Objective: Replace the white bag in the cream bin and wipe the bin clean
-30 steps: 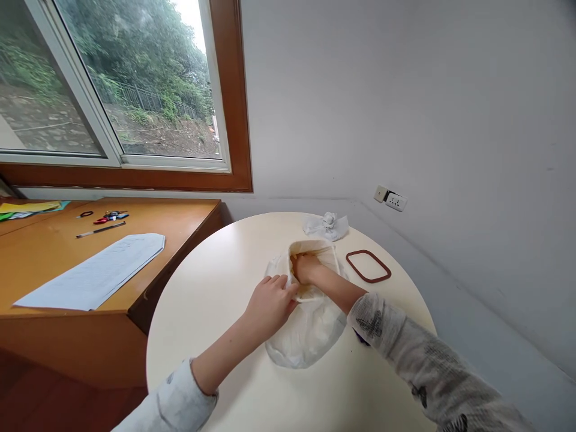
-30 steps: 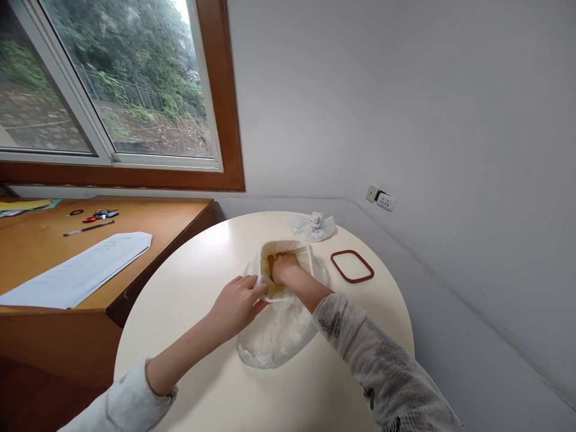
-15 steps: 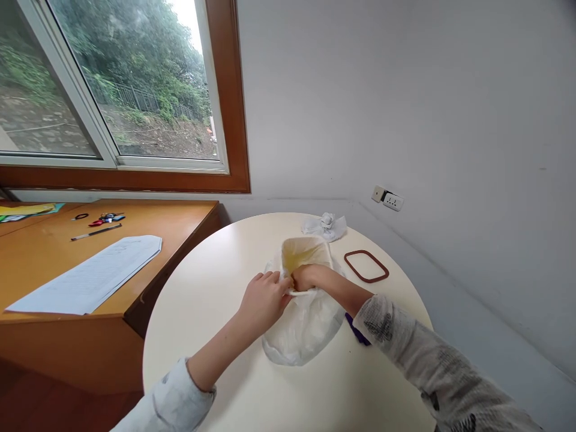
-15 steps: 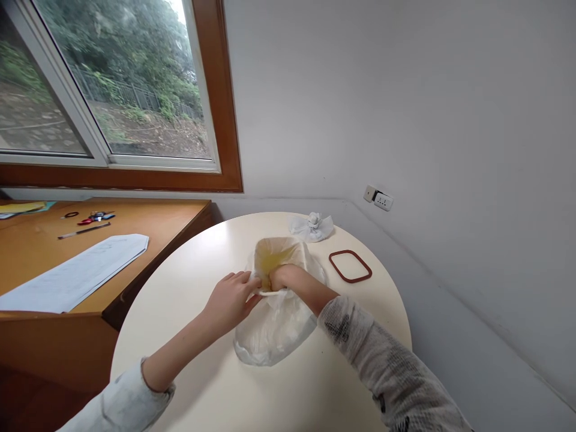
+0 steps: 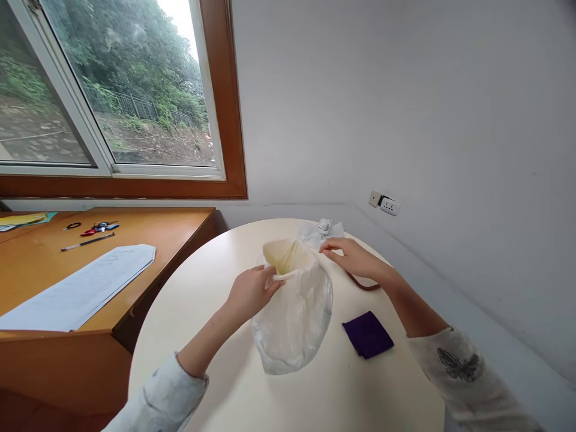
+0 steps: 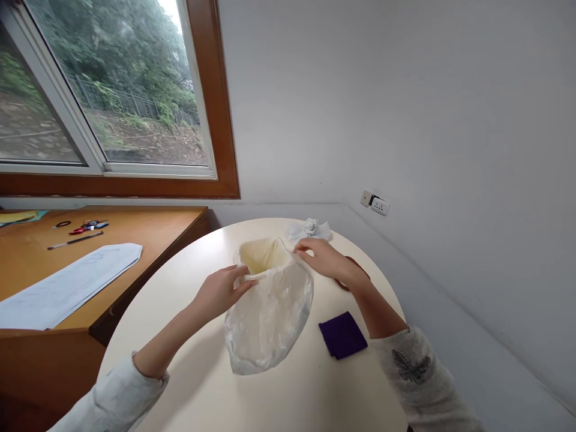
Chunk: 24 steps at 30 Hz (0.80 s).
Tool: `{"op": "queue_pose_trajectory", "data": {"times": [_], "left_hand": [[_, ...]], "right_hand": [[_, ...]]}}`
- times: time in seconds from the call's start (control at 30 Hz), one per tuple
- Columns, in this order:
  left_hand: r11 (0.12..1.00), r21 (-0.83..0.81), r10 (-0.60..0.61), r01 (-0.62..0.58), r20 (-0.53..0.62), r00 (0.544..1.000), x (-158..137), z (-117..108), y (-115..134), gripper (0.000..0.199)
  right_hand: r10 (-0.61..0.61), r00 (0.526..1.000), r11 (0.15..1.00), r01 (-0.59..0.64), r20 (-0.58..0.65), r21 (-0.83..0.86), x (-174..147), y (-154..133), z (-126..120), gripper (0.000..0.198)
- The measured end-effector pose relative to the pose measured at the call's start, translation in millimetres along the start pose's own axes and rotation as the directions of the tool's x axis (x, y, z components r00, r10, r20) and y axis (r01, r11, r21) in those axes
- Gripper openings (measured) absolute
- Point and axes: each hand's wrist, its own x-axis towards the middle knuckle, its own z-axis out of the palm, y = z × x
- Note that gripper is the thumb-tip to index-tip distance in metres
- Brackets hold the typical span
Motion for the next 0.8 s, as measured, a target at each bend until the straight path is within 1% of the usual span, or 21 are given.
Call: {"op": "queue_pose_trajectory", "data": {"times": [0.07,0.13,0.17,0.23,0.33,0.37,0.43,0.53,0.7,0.8], "left_hand": [[0.999,-0.045,-0.005,0.005,0.001,1.0,0,0,-1,0.03],[0.993,-0.116,-0.009,0.009,-0.006,1.0,-1,3,-4,0.033],[0.986,-0.163,-0.017,0.015,-0.016,1.0,-3,5,-6,0.038],[0.965,-0.262,-0.048,0.027,-0.074,0.996,-6,13,-12,0.058],[0.924,-0.381,-0.103,0.022,-0.193,0.976,-10,28,-21,0.085],[0.911,-0.413,-0.11,0.013,-0.211,0.971,-11,33,-24,0.091],[0.881,-0.474,-0.101,-0.006,-0.2,0.975,-12,43,-28,0.099],[0.824,-0.564,-0.041,-0.048,-0.144,0.989,-12,55,-32,0.1],[0.696,-0.713,-0.009,-0.087,-0.131,0.991,-15,77,-34,0.097],[0.683,-0.728,-0.02,-0.061,-0.102,0.995,-20,89,-37,0.095]], "right_hand": [[0.1,0.995,0.995,-0.1,-0.017,-0.013,-7,33,5,0.032],[0.228,0.974,0.971,-0.229,-0.016,-0.076,-15,69,17,0.034],[0.29,0.957,0.949,-0.29,-0.02,-0.127,-20,86,25,0.035],[0.353,0.935,0.922,-0.352,-0.023,-0.163,-30,114,42,0.035],[0.41,0.912,0.892,-0.406,-0.023,-0.197,-45,141,69,0.033],[0.419,0.907,0.886,-0.416,-0.029,-0.204,-50,147,77,0.033],[0.431,0.9,0.875,-0.435,-0.065,-0.21,-56,155,90,0.033],[0.425,0.895,0.872,-0.445,-0.138,-0.204,-59,163,103,0.027],[0.382,0.898,0.895,-0.419,-0.218,-0.155,-59,172,108,0.021],[0.371,0.892,0.905,-0.409,-0.259,-0.115,-58,169,104,0.022]]}}
